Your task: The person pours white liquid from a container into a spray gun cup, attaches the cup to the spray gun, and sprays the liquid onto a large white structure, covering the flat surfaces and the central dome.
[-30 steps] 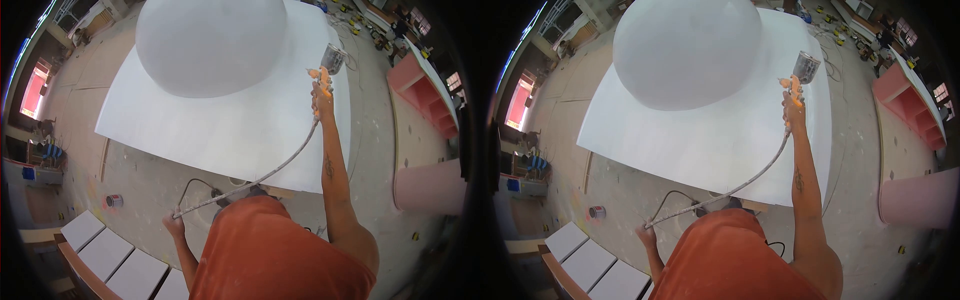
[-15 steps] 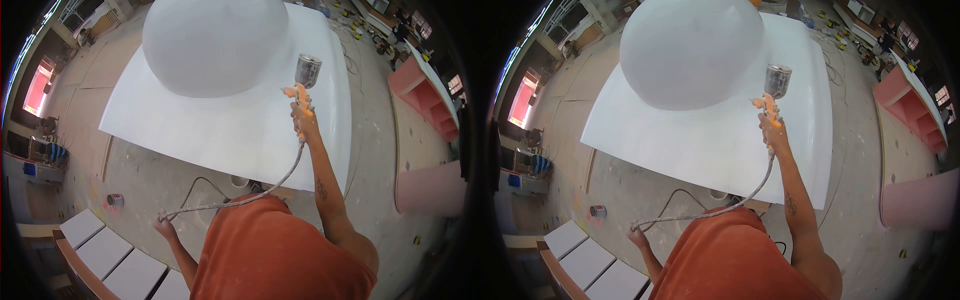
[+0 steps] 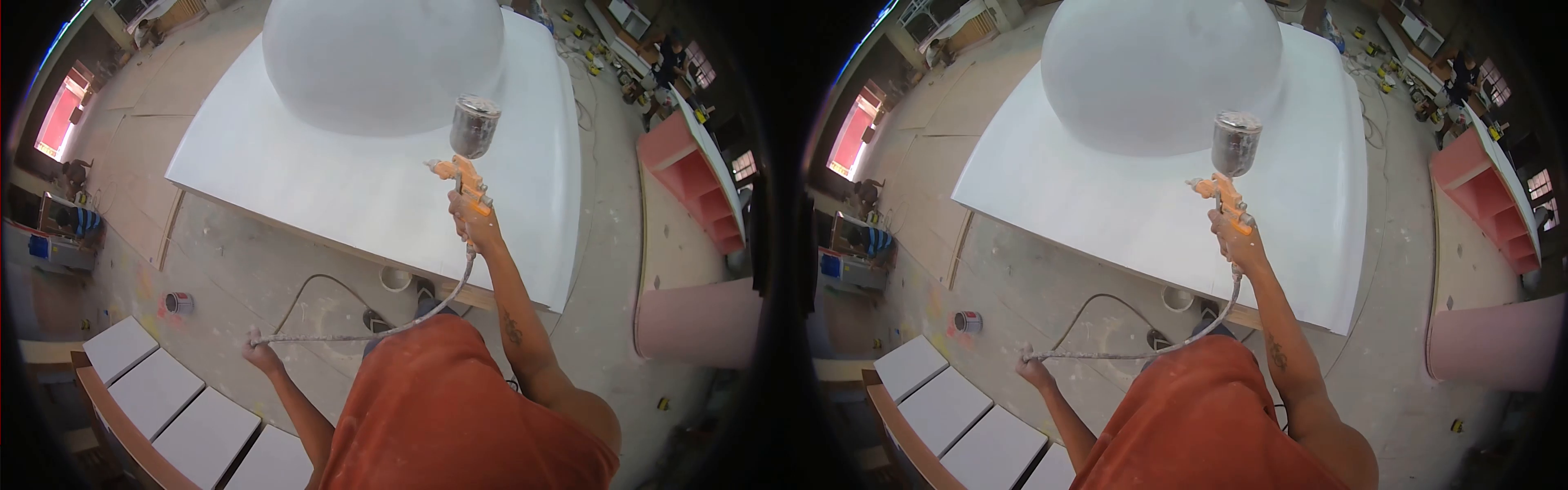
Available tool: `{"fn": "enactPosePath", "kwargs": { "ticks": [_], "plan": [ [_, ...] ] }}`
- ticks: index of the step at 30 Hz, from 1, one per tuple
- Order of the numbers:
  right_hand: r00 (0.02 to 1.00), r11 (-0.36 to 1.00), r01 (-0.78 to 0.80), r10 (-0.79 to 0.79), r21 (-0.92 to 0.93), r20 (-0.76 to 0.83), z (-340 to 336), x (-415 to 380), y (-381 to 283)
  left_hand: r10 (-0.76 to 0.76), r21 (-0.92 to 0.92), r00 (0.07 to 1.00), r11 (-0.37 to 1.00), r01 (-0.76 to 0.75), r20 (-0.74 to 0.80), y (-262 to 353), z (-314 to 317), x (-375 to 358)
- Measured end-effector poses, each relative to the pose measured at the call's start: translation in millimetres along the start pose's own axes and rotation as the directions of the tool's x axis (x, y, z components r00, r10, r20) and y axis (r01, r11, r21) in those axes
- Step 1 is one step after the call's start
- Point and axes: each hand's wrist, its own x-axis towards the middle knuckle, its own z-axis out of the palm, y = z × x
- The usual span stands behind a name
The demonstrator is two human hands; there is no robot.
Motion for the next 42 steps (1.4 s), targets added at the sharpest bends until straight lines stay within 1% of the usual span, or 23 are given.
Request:
{"fn": "enactPosePath", "kwargs": {
  "ticks": [1,2,3,4,5,6,7,11,14,16,19,20,22,24,25,27,30,31,35,38,39,41,42],
  "plan": [
    [0.997,0.999,0.022,-0.025,-0.043,-0.076,-11,2,0,-0.01,0.047,1.0,0.999,0.009,0.029,2,1,-9],
    [0.997,0.999,0.022,-0.025,-0.044,-0.074,-23,5,-3,-0.014,0.091,0.998,0.996,0.009,0.056,10,6,-17],
    [0.988,0.998,0.034,-0.042,-0.052,-0.148,-37,9,-7,-0.009,0.089,0.998,0.996,0.004,0.054,13,10,-25],
    [0.974,0.997,0.047,-0.059,-0.059,-0.221,-50,15,-12,0.025,0.151,0.998,0.988,-0.033,0.058,17,15,-32],
    [0.973,0.997,0.051,-0.062,-0.056,-0.22,-63,22,-18,0.057,0.211,0.996,0.975,-0.069,0.064,20,20,-40],
    [0.954,0.994,0.078,-0.096,-0.074,-0.283,-78,31,-25,0.061,0.207,0.996,0.976,-0.073,0.064,21,26,-47],
    [0.929,0.99,0.102,-0.128,-0.094,-0.347,-88,40,-31,0.072,0.249,0.992,0.964,-0.095,0.099,21,28,-48],
    [0.888,0.986,0.133,-0.163,-0.1,-0.429,-151,80,-66,0.124,0.335,0.96,0.919,-0.207,0.253,31,55,-78],
    [0.871,0.978,0.163,-0.205,-0.131,-0.447,-177,106,-91,0.141,0.272,0.943,0.935,-0.227,0.302,41,79,-94],
    [0.814,0.955,0.267,-0.294,-0.126,-0.5,-188,126,-103,0.144,0.246,0.929,0.94,-0.236,0.341,58,89,-103],
    [0.817,0.964,0.236,-0.264,-0.12,-0.512,-195,137,-101,0.126,0.269,0.921,0.934,-0.235,0.367,59,93,-111],
    [0.827,0.972,0.208,-0.235,-0.111,-0.51,-197,140,-104,0.135,0.24,0.941,0.947,-0.215,0.31,54,96,-116],
    [0.846,0.977,0.169,-0.213,-0.134,-0.489,-187,125,-104,0.135,0.216,0.96,0.958,-0.19,0.245,54,94,-122],
    [0.912,0.989,0.113,-0.142,-0.096,-0.384,-162,107,-85,0.01,0.049,0.996,0.999,-0.014,0.084,51,83,-115],
    [0.934,0.991,0.111,-0.128,-0.069,-0.334,-144,96,-76,0.007,0.05,0.997,0.999,-0.011,0.077,47,73,-108],
    [0.968,0.996,0.081,-0.087,-0.037,-0.234,-110,73,-62,-0.078,0.016,0.997,0.997,0.078,0.006,40,49,-95],
    [0.997,1.0,-0.011,0.009,-0.018,-0.076,-63,40,-53,-0.101,-0.067,0.994,0.993,0.098,-0.033,29,21,-74],
    [0.999,1.0,0.017,-0.017,0.003,-0.035,-47,33,-48,-0.088,-0.025,0.988,0.996,0.086,-0.127,29,19,-70],
    [0.986,0.997,-0.049,0.039,0.06,0.165,-8,12,-41,-0.083,-0.046,0.99,0.996,0.078,-0.112,33,-11,-52],
    [0.975,0.995,-0.05,0.031,0.084,0.218,-1,1,-50,-0.119,-0.082,0.983,0.991,0.108,-0.137,49,-6,-50],
    [0.975,0.995,-0.055,0.036,0.08,0.218,1,2,-47,-0.132,-0.081,0.985,0.989,0.124,-0.108,49,-8,-45],
    [0.993,0.999,-0.045,0.045,0.002,0.107,-14,12,-42,-0.145,-0.079,0.986,0.987,0.139,-0.078,45,-2,-43],
    [0.993,0.999,-0.046,0.046,0.002,0.106,-23,16,-42,-0.089,-0.06,0.993,0.995,0.085,-0.074,37,4,-43]
  ]
}}
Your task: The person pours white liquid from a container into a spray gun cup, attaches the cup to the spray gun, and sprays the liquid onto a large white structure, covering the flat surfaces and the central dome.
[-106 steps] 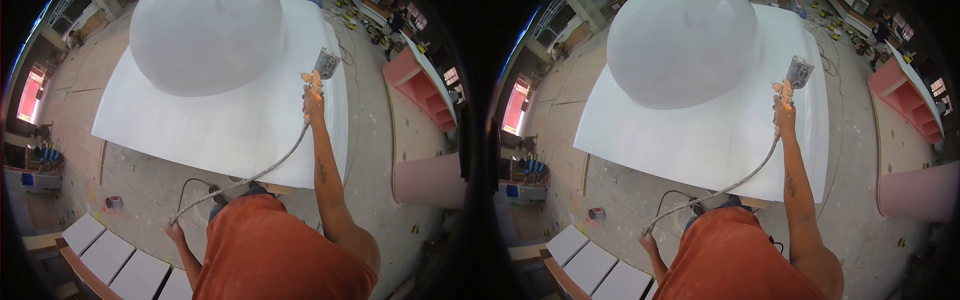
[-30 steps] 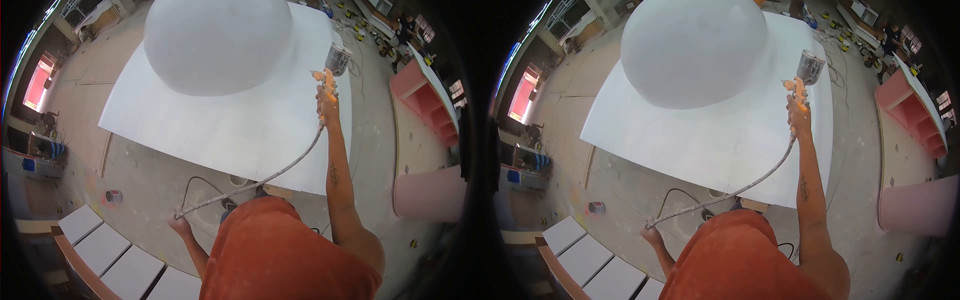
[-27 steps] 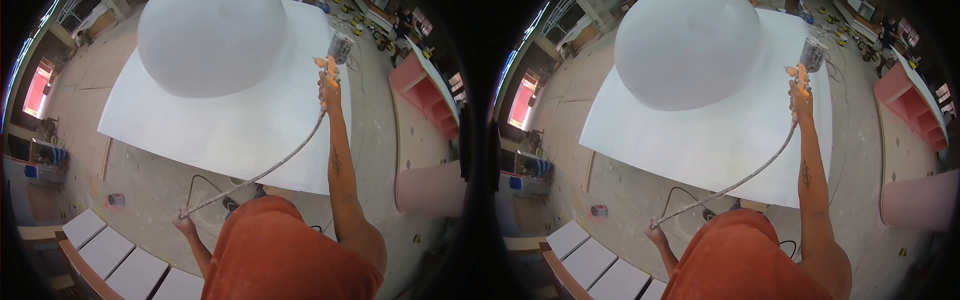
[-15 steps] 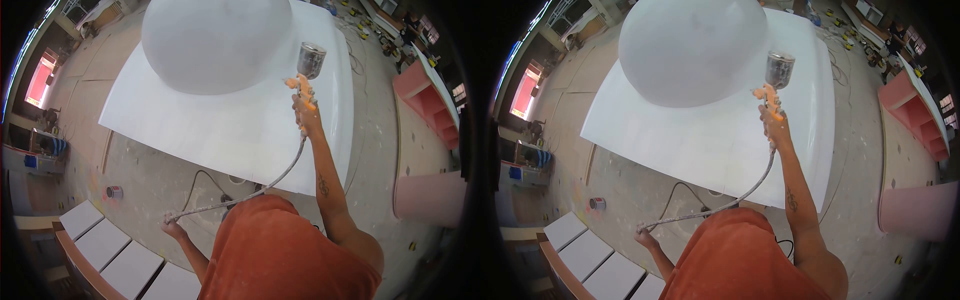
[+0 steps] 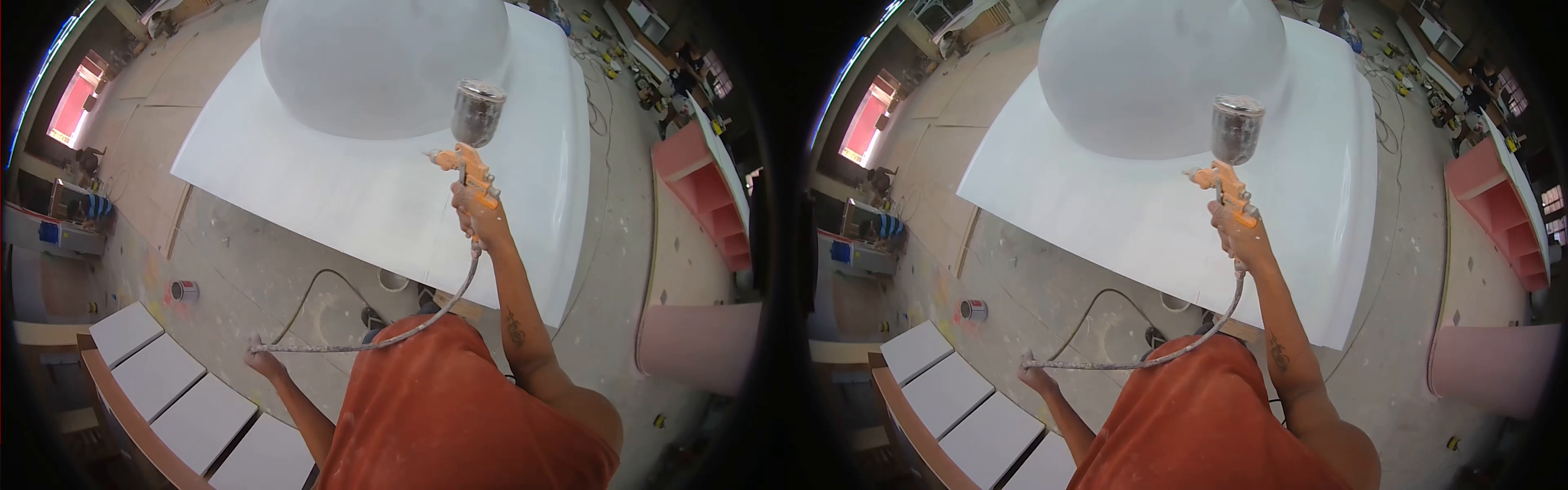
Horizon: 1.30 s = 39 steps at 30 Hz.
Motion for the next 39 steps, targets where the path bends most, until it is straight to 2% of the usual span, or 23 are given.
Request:
{"fn": "enactPosePath", "kwargs": {
  "ticks": [2,4,5,9,11,12,14,15,17,18,19,21,22,24,26,28,30,32,35,37,39],
  "plan": [
    [0.986,0.998,0.056,-0.056,-0.005,-0.154,-24,7,-3,0.056,0.012,0.998,0.998,-0.056,0.009,-8,12,-4],
    [0.967,0.994,0.108,-0.103,0.012,-0.233,-54,16,-11,0.012,-0.055,0.998,0.998,-0.008,0.065,-8,28,-18],
    [0.956,0.991,0.131,-0.132,-0.022,-0.263,-71,21,-15,-0.032,-0.028,0.995,0.999,0.034,0.093,-7,33,-24],
    [0.903,0.983,0.154,-0.182,-0.101,-0.39,-127,47,-52,-0.019,0.005,0.986,1.0,0.019,0.167,-25,52,-44],
    [0.839,0.958,0.186,-0.271,-0.22,-0.471,-153,68,-67,0.143,0.346,0.927,0.899,-0.268,0.347,-31,58,-52],
    [0.833,0.958,0.186,-0.272,-0.218,-0.482,-158,74,-76,0.145,0.341,0.922,0.899,-0.274,0.358,-21,66,-60],
    [0.745,0.93,0.214,-0.354,-0.301,-0.566,-160,87,-92,0.141,0.408,0.875,0.843,-0.351,0.463,-4,81,-79],
    [0.74,0.93,0.217,-0.356,-0.298,-0.57,-161,92,-93,0.13,0.386,0.876,0.861,-0.332,0.464,-3,85,-84],
    [0.662,0.903,0.206,-0.412,-0.377,-0.626,-156,100,-90,0.106,0.39,0.883,0.868,-0.306,0.457,-5,85,-89],
    [0.663,0.903,0.208,-0.412,-0.375,-0.624,-158,98,-91,0.077,0.398,0.893,0.876,-0.273,0.444,-3,87,-95],
    [0.711,0.922,0.197,-0.368,-0.333,-0.599,-155,94,-87,0.077,0.399,0.895,0.876,-0.271,0.439,-7,87,-96],
    [0.802,0.943,0.171,-0.302,-0.286,-0.516,-127,73,-71,0.15,0.244,0.938,0.942,-0.232,0.312,-28,74,-91],
    [0.841,0.946,0.159,-0.28,-0.282,-0.463,-109,59,-65,0.148,0.246,0.941,0.942,-0.227,0.304,-36,63,-86],
    [0.903,0.97,0.145,-0.21,-0.193,-0.375,-80,44,-47,-0.028,0.311,0.986,0.95,-0.026,0.167,-48,38,-68],
    [0.944,0.98,0.111,-0.156,-0.165,-0.291,-49,32,-33,-0.055,0.31,0.984,0.951,-0.001,0.171,-64,14,-49],
    [0.971,0.99,0.086,-0.108,-0.11,-0.213,-15,18,-28,-0.155,0.1,0.983,0.984,0.145,0.096,-41,5,-41],
    [0.989,0.995,0.086,-0.092,-0.053,-0.114,12,7,-27,-0.167,0.115,0.984,0.98,0.16,0.057,-38,-7,-29],
    [0.998,0.998,0.068,-0.068,-0.02,-0.008,21,-5,-33,-0.128,0.019,0.99,0.992,0.128,0.062,-35,-13,-23],
    [0.998,0.998,0.057,-0.058,0.031,0.032,38,-17,-39,-0.155,0.038,0.987,0.987,0.153,0.048,-38,-23,-6],
    [0.998,0.998,0.063,-0.063,-0.019,0.005,38,-16,-35,-0.152,0.025,0.987,0.988,0.151,0.045,-45,-27,-2],
    [0.993,0.991,0.08,-0.089,-0.106,-0.081,29,-12,-30,-0.115,-0.003,0.984,0.993,0.116,0.137,-49,-22,0]
  ]
}}
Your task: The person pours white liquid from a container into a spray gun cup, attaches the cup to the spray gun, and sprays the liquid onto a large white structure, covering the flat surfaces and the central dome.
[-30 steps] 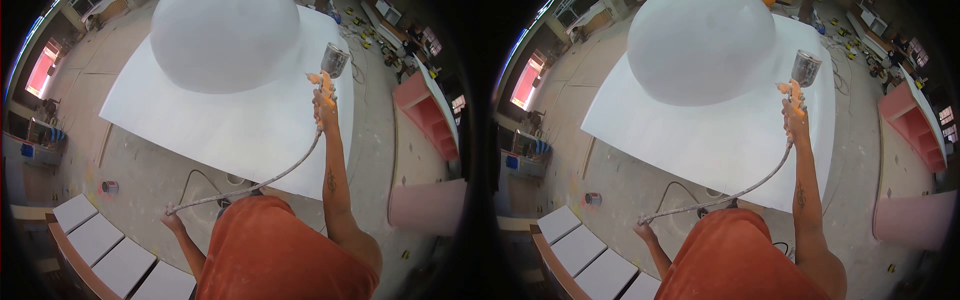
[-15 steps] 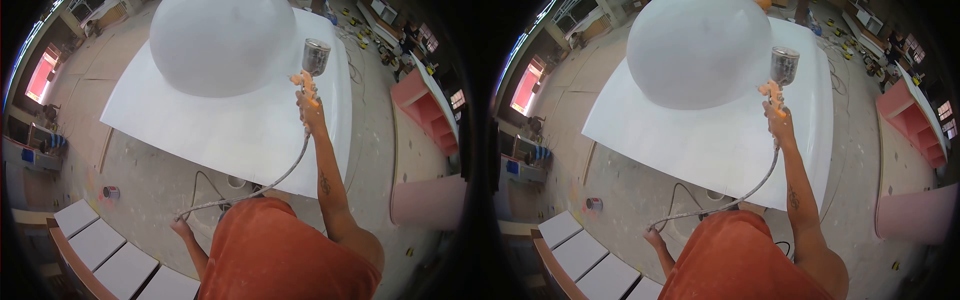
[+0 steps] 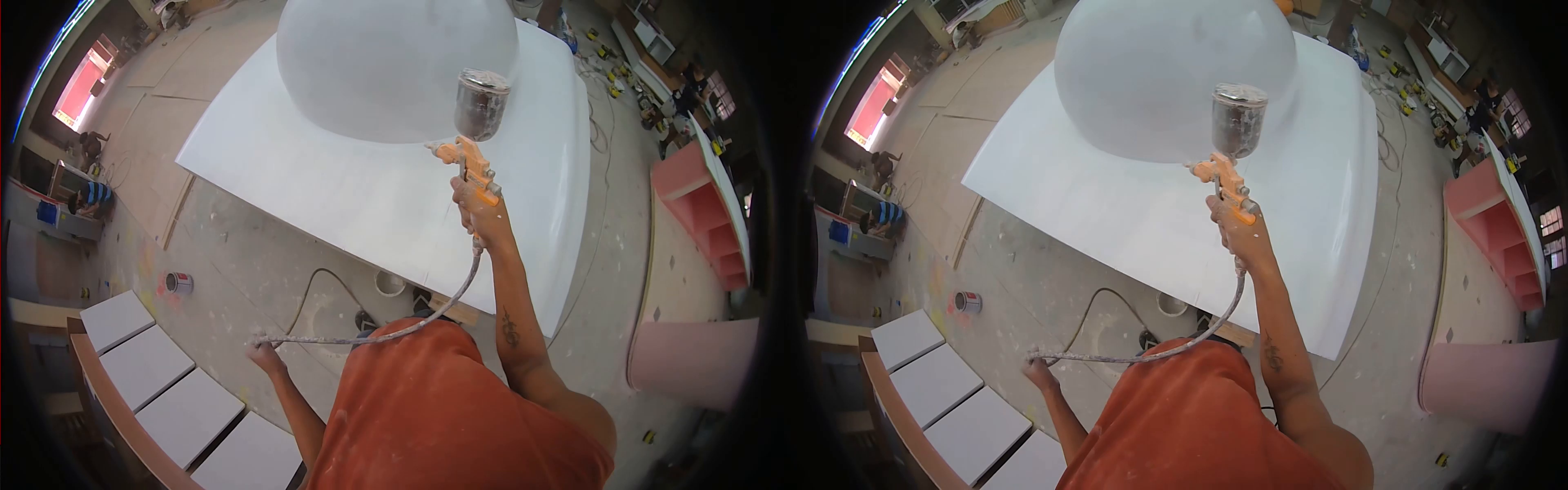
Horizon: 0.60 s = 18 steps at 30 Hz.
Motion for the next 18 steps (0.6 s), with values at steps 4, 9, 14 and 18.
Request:
{"fn": "enactPosePath", "kwargs": {
  "ticks": [4,9,14,18],
  "plan": [
    [0.978,0.993,0.024,-0.047,-0.115,-0.205,-53,21,5,0.086,0.197,0.995,0.976,-0.093,0.046,0,36,-36],
    [0.915,0.987,0.062,-0.115,-0.147,-0.386,-126,54,-25,0.15,0.263,0.974,0.946,-0.191,0.169,-20,59,-60],
    [0.795,0.959,0.158,-0.264,-0.234,-0.547,-163,101,-60,0.199,0.482,0.906,0.792,-0.373,0.373,32,94,-91],
    [0.715,0.904,0.247,-0.413,-0.35,-0.563,-170,119,-57,0.16,0.43,0.914,0.843,-0.323,0.373,46,110,-102]
  ]
}}
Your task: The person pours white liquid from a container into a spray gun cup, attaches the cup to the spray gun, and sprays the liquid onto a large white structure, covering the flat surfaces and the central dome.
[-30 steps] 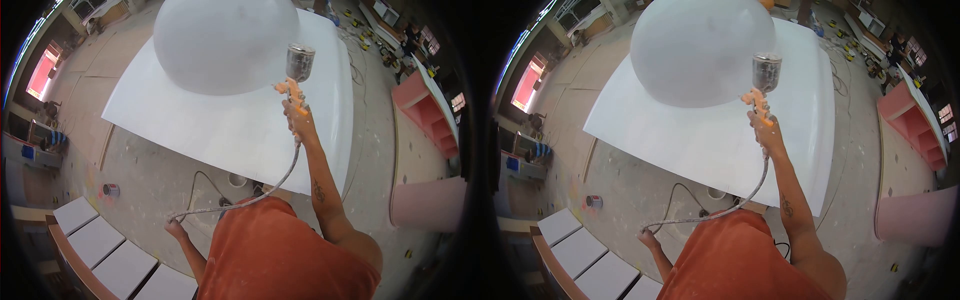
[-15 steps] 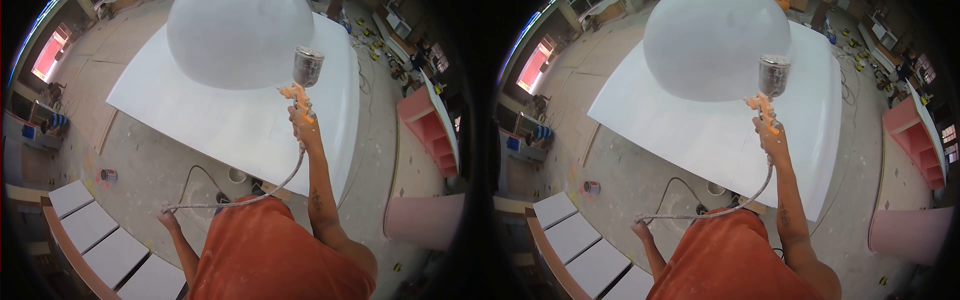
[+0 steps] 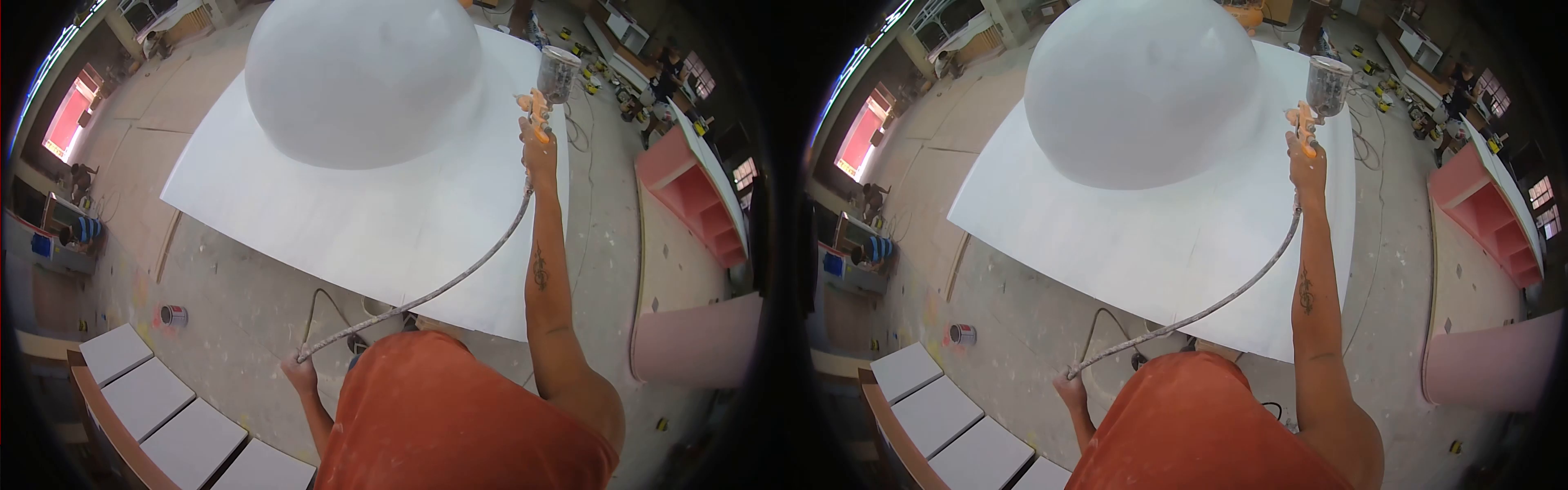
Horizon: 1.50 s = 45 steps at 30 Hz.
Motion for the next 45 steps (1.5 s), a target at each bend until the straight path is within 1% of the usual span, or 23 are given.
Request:
{"fn": "enactPosePath", "kwargs": {
  "ticks": [1,3,5,9,12,13,15,16,18,20,21,22,24,27,28,29,32,34,35,37,41,43,45],
  "plan": [
    [1.0,1.0,0.002,-0.002,0.002,-0.001,0,-1,2,0.026,0.022,1.0,0.999,-0.026,-0.015,-6,2,0],
    [0.988,0.997,-0.083,0.081,0.004,0.133,5,-21,-1,0.045,0.045,0.998,0.998,-0.044,-0.035,-22,4,2],
    [0.953,0.99,-0.14,0.136,-0.004,0.272,11,-55,-14,-0.037,-0.046,0.99,0.998,0.031,-0.139,-47,1,4],
    [0.879,0.985,-0.165,0.123,0.054,0.46,36,-120,-27,-0.1,-0.16,0.972,0.985,0.067,-0.211,-92,-18,9],
    [0.779,0.967,-0.243,0.15,0.073,0.609,53,-160,-46,-0.153,-0.204,0.957,0.974,0.103,-0.245,-107,-42,10],
    [0.773,0.966,-0.247,0.152,0.071,0.616,51,-164,-50,-0.182,-0.189,0.958,0.972,0.142,-0.22,-110,-47,7],
    [0.656,0.93,-0.354,0.171,0.1,0.736,53,-174,-58,-0.215,-0.173,0.956,0.968,0.182,-0.201,-119,-58,8],
    [0.634,0.915,-0.371,0.127,0.156,0.763,55,-176,-55,-0.204,-0.164,0.956,0.971,0.172,-0.208,-123,-62,9],
    [0.649,0.916,-0.368,0.131,0.159,0.75,52,-177,-62,-0.199,-0.156,0.957,0.973,0.168,-0.213,-116,-64,10],
    [0.667,0.917,-0.364,0.133,0.164,0.733,48,-175,-62,-0.184,-0.187,0.937,0.973,0.132,-0.298,-102,-59,13],
    [0.712,0.93,-0.35,0.183,0.116,0.678,44,-167,-60,-0.184,-0.188,0.937,0.973,0.132,-0.296,-106,-56,13],
    [0.754,0.939,-0.338,0.227,0.068,0.616,39,-158,-57,-0.162,-0.211,0.951,0.972,0.107,-0.265,-111,-50,14],
    [0.827,0.951,-0.301,0.224,0.069,0.516,30,-134,-40,-0.138,-0.238,0.963,0.968,0.082,-0.233,-102,-40,14],
    [0.893,0.96,-0.261,0.201,0.099,0.402,7,-87,-29,-0.057,-0.143,0.982,0.989,0.031,-0.18,-62,-24,7],
    [0.914,0.965,-0.243,0.194,0.096,0.357,1,-71,-28,-0.024,-0.044,0.989,0.999,0.018,-0.146,-46,-19,6],
    [0.918,0.965,-0.243,0.196,0.099,0.345,-4,-54,-27,0.008,0.058,0.994,0.998,-0.001,-0.106,-31,-16,4],
    [0.963,0.985,-0.167,0.152,0.051,0.221,-11,-3,-25,0.095,0.135,0.995,0.986,-0.094,-0.002,-1,-4,1],
    [0.989,0.994,-0.056,0.043,0.093,0.142,-10,28,-16,0.1,0.123,0.994,0.987,-0.106,0.05,4,2,-7],
    [0.99,0.994,-0.055,0.042,0.094,0.134,-9,40,-16,0.092,0.12,0.992,0.988,-0.102,0.09,12,5,-10],
    [1.0,0.999,-0.029,0.028,0.034,0.009,-2,52,-15,0.082,0.094,0.992,0.991,-0.091,0.096,25,9,-15],
    [0.997,1.0,-0.026,0.026,-0.007,0.071,0,32,-10,0.054,0.067,0.998,0.996,-0.056,0.038,24,12,-19],
    [0.951,0.978,-0.197,0.174,0.067,0.254,4,-9,-23,0.039,0.085,0.999,0.996,-0.038,-0.016,8,4,-20],
    [0.895,0.977,-0.205,0.159,0.066,0.418,9,-47,-34,0.015,0.106,0.997,0.994,-0.007,-0.07,-30,-10,-20]
  ]
}}
